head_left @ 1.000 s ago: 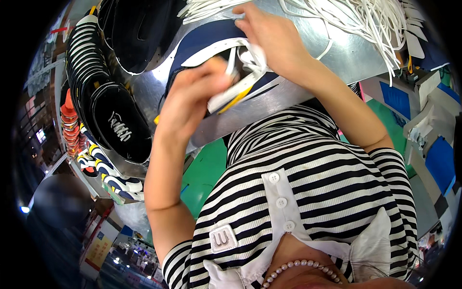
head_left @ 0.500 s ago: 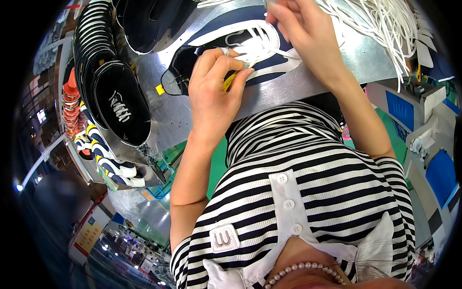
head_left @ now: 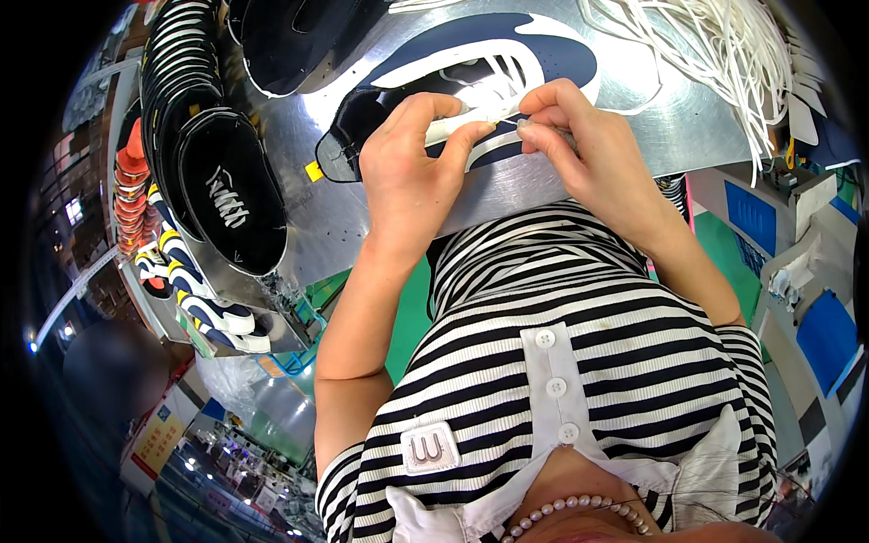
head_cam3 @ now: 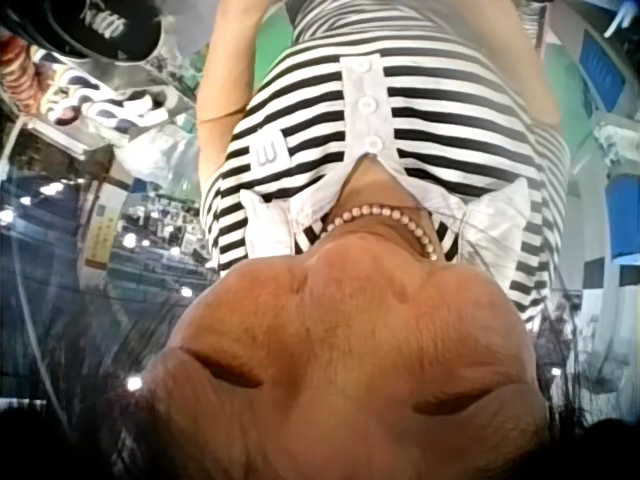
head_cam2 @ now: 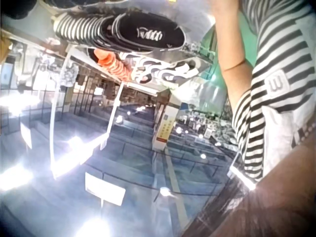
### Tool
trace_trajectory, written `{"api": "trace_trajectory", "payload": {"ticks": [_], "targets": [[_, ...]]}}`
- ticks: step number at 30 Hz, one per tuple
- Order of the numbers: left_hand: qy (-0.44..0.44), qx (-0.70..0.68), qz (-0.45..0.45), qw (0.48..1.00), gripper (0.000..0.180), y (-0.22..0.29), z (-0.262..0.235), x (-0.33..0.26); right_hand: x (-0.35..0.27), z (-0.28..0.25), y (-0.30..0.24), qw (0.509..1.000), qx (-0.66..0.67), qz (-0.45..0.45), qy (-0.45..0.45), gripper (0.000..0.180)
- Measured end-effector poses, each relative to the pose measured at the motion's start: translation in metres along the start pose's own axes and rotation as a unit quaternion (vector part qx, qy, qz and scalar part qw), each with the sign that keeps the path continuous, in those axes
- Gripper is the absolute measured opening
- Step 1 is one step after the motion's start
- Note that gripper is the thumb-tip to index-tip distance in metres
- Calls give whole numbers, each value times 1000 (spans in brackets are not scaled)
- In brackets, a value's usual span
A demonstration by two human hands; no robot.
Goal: The person laces a blue and white sneaker by hand, threading white shoelaces through the eyelets and pulling them tight. The person repeats this process on a second sneaker, handling the laces and shoes directly without tools.
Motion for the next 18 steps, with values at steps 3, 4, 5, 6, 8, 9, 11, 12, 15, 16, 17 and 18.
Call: {"api": "trace_trajectory", "payload": {"ticks": [3, 4, 5, 6, 8, 9, 11, 12, 15, 16, 17, 18], "targets": [[-6, -40, 67, 997, 20, 2, 7, -5, 4, 4, -2, 999, -45, 11, -5, 20], [-6, -35, 66, 997, 20, 3, 10, -5, 11, 13, -1, 998, -70, 4, 2, 20], [-4, -29, 67, 997, 19, 3, 12, -3, 19, 20, 2, 995, -97, -4, 11, 21], [-13, -25, 58, 998, 21, 2, 13, -4, 23, 24, 7, 997, -72, -2, 12, 21], [-29, -14, 42, 999, 24, -5, 11, -8, 17, 14, 8, 996, -85, -4, -32, 23], [-5, -29, 59, 998, 31, -2, 11, -10, 12, 5, 7, 994, -89, -7, -55, 24], [26, 3, 75, 997, 34, -5, 7, -23, 8, -27, -11, 977, -101, 119, -143, 22], [37, -1, 110, 993, 32, -6, 8, -23, 13, -31, -17, 992, -91, 51, -66, 19], [33, 2, 190, 981, 32, 3, 7, -21, 36, -12, -43, 987, -41, -144, -60, 15], [38, -5, 214, 976, 34, 4, 9, -22, 42, -1, -36, 980, -99, -146, -87, 16], [42, -7, 225, 973, 35, 3, 9, -24, 45, 1, -31, 976, -132, -129, -117, 16], [46, -9, 236, 971, 36, 1, 8, -27, 47, 2, -26, 969, -164, -112, -145, 16]]}}
Point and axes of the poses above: each hand's wrist, its own x-axis towards the middle knuckle, its own z-axis out of the palm, y = z × x, the point moved 4 cm from there along x, towards the middle knuckle, and after that the axes turned 2 degrees about -z, right-handed, at the moved point
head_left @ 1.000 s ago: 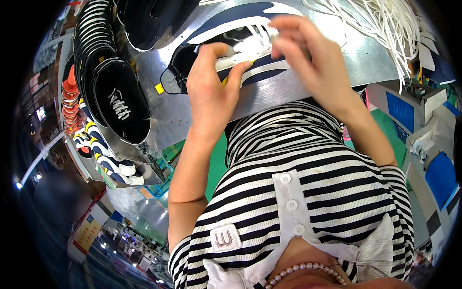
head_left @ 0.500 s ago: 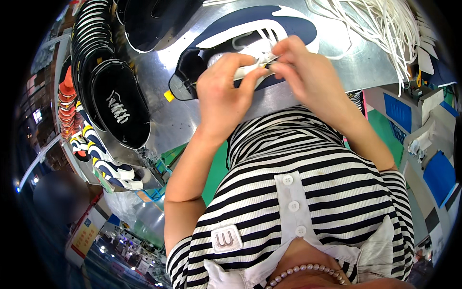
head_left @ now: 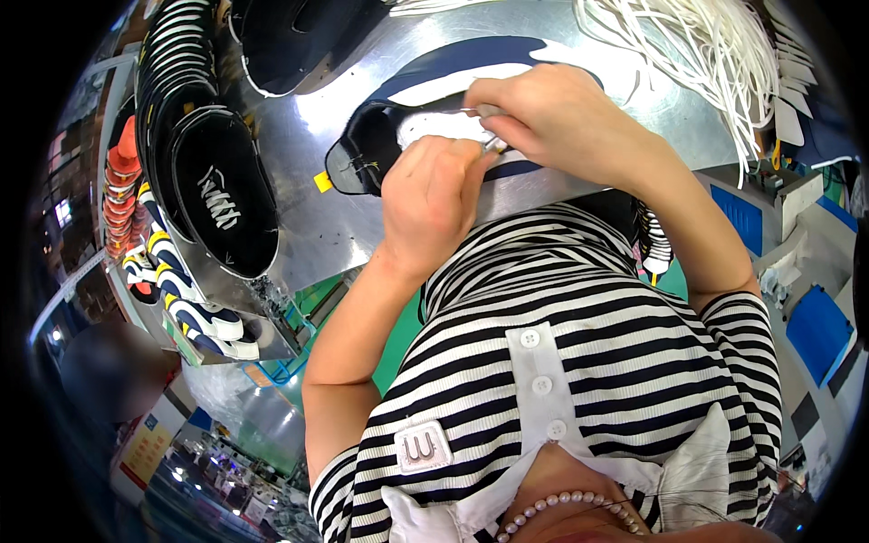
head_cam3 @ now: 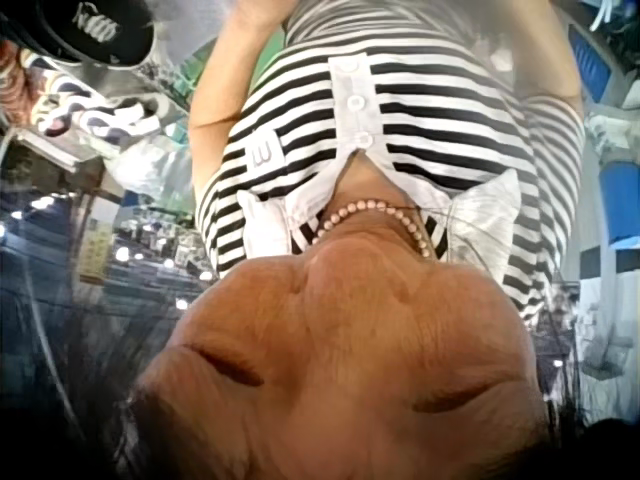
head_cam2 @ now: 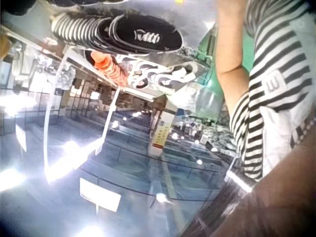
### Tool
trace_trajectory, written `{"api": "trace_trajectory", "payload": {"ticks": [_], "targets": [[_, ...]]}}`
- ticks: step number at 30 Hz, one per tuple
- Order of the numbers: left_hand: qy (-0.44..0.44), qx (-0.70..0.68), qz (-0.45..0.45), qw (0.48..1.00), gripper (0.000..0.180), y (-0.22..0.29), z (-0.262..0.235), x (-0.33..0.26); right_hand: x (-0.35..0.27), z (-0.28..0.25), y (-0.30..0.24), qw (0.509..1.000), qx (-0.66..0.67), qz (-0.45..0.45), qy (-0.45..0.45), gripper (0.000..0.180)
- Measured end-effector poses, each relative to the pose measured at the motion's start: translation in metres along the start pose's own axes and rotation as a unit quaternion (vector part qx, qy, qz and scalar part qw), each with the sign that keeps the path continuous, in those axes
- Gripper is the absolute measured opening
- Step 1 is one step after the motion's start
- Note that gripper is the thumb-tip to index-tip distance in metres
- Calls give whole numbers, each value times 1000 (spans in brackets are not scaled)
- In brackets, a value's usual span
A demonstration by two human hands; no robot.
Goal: The person laces a blue and white sneaker by hand, threading white shoelaces through the eyelets and pulling them tight. The person repeats this process on a second sneaker, handling the laces and shoes directly without tools.
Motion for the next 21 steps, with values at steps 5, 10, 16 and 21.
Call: {"api": "trace_trajectory", "payload": {"ticks": [5, 10, 16, 21], "targets": [[9, -17, 16, 1000, 34, 2, 0, -4, -4, 5, 8, 988, 144, 62, -13, 20], [-23, -51, -68, 996, 39, -5, -6, -5, -5, -41, 6, 911, 374, 24, 174, 21], [-49, -157, -275, 947, 88, -12, -5, 5, 5, 0, 12, 922, 358, 116, 85, 13], [28, -177, -385, 905, 55, -25, -5, 8, 13, 9, 14, 937, 316, 142, 53, 13]]}}
Point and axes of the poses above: each hand's wrist, its own x-axis towards the middle knuckle, its own z-axis out of the palm, y = z × x, the point moved 4 cm from there along x, towards the middle knuckle, and after that the axes turned 2 degrees about -z, right-handed, at the moved point
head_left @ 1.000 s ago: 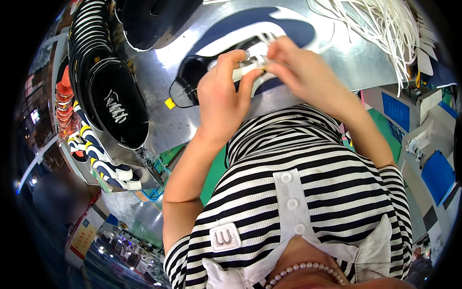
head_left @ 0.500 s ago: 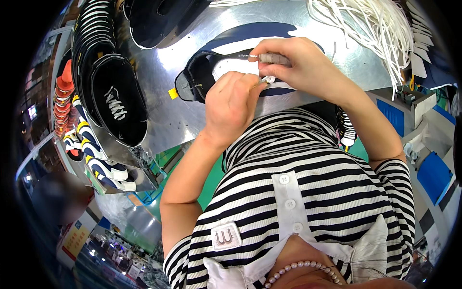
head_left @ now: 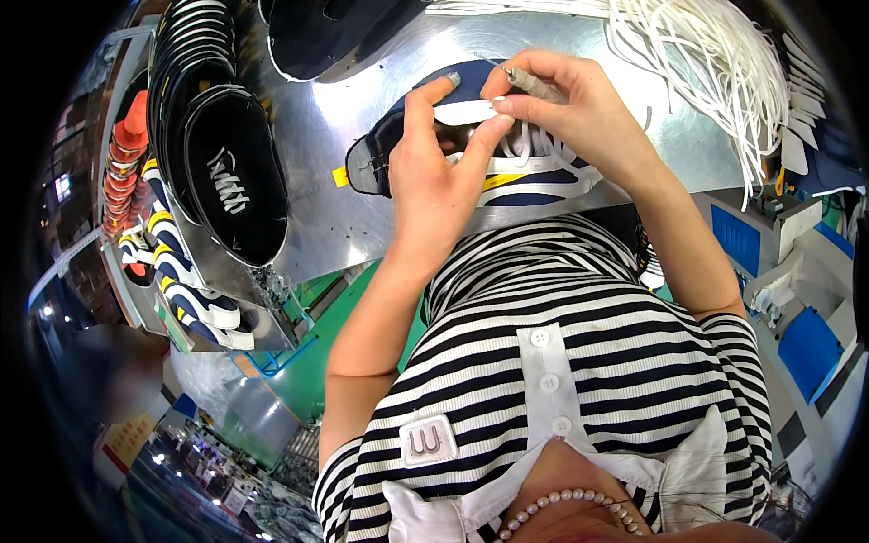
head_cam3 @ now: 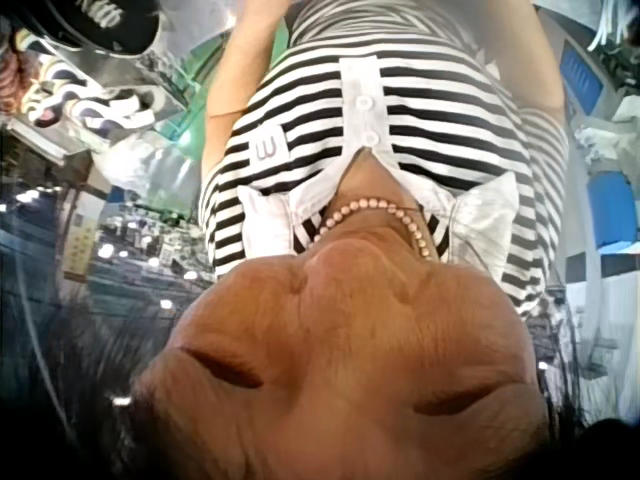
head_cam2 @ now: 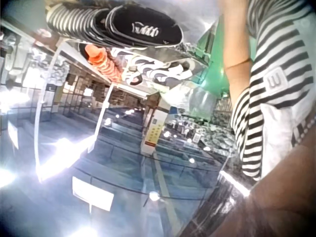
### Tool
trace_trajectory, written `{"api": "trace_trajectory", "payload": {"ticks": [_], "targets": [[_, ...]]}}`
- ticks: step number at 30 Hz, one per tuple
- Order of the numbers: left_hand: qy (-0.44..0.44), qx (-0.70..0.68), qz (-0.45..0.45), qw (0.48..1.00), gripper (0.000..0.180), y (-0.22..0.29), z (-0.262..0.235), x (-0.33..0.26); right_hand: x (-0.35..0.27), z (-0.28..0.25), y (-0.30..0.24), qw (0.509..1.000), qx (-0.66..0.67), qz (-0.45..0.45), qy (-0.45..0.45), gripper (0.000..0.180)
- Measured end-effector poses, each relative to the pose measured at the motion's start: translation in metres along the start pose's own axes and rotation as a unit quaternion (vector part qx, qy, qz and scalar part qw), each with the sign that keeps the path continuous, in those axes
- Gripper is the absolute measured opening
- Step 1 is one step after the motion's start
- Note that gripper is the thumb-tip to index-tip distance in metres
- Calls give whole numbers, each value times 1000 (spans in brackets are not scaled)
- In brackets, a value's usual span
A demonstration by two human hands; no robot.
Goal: The person laces a blue and white sneaker by hand, threading white shoelaces through the eyelets and pulling them tight. The person repeats this process on a second sneaker, handling the laces and shoes directly without tools.
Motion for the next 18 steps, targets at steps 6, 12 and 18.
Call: {"api": "trace_trajectory", "payload": {"ticks": [6, 12, 18], "targets": [[37, -59, 8, 998, 44, -2, 3, -2, -11, 2, 5, 994, -14, -81, 65, 19], [54, -75, -4, 996, 40, -1, 3, -5, -43, -3, -9, 981, -165, -81, 59, 24], [52, -30, 30, 998, 42, 4, 3, -7, -39, 0, -13, 965, -244, -91, 40, 20]]}}
Point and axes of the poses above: each hand's wrist, its own x-axis towards the middle knuckle, its own z-axis out of the palm, y = z × x, the point moved 4 cm from there along x, towards the middle knuckle, and after that the axes turned 2 degrees about -z, right-handed, at the moved point
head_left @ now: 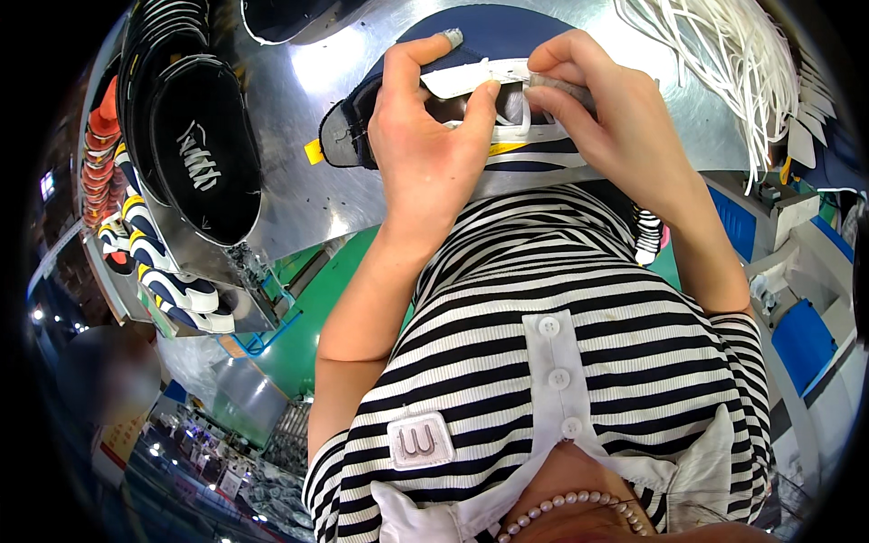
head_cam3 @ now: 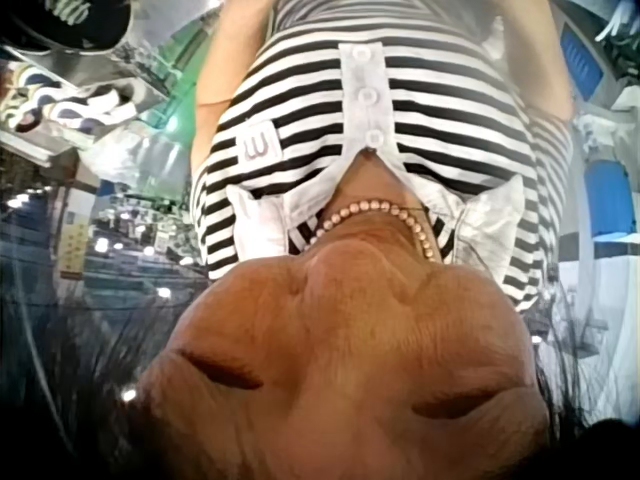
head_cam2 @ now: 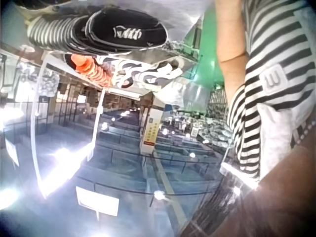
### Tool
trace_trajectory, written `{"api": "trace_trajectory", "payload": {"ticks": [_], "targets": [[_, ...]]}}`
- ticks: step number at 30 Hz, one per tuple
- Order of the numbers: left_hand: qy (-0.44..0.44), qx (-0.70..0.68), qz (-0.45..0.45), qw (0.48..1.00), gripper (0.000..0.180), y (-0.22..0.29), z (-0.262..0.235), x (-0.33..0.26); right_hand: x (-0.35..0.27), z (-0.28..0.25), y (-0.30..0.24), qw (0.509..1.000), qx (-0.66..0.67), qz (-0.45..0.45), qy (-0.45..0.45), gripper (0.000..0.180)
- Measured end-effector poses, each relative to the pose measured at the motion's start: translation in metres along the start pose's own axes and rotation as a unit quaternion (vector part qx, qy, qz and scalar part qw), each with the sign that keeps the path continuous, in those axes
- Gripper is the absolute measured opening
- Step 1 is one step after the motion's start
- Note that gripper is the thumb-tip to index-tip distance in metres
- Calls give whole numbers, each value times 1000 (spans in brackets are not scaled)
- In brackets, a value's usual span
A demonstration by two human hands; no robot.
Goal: The person laces a blue and white sneaker by hand, threading white shoelaces through the eyelets and pulling them tight. The person repeats this process on a second sneaker, handling the laces and shoes directly without tools.
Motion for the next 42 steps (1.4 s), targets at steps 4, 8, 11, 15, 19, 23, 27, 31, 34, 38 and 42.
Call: {"api": "trace_trajectory", "payload": {"ticks": [4, 8, 11, 15, 19, 23, 27, 31, 34, 38, 42], "targets": [[5, 6, 12, 1000, 41, -6, 2, -1, 7, 0, 3, 991, -109, -55, -44, 22], [-15, -29, 5, 999, 38, 3, 3, -4, 23, 6, -8, 967, -214, -134, -46, 23], [-40, 26, 37, 998, 37, 3, 7, -4, 28, 27, -10, 965, -219, -142, 17, 29], [-23, -87, -62, 994, 40, -9, 6, 1, 31, 24, 0, 974, -201, -102, -2, 25], [-27, -174, -128, 976, 39, -2, 9, 4, 6, -21, -7, 993, -116, -18, -27, 21], [-33, -176, -122, 976, 40, -5, 14, 14, -22, -37, 1, 991, -118, 59, 17, 24], [-56, -179, -107, 976, 38, -9, 14, 16, -27, -34, 19, 985, -160, 17, 58, 39], [-83, -105, -165, 977, 48, 10, 1, 16, -26, -27, 35, 981, -170, -47, 82, 49], [-135, -11, -31, 990, 57, 24, -18, -4, -30, -30, 40, 990, -117, -36, 62, 38], [-139, 332, 206, 910, 49, 48, 5, -20, -35, -30, 29, 993, -82, -33, 84, 24], [-83, 282, 223, 930, 21, 32, 26, 14, -67, -21, 0, 977, -97, -179, -55, 21]]}}
Point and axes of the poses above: each hand's wrist, its own x-axis towards the middle knuckle, its own z-axis out of the palm, y = z × x, the point moved 4 cm from there along x, towards the middle knuckle, and after that the axes turned 2 degrees about -z, right-handed, at the moved point
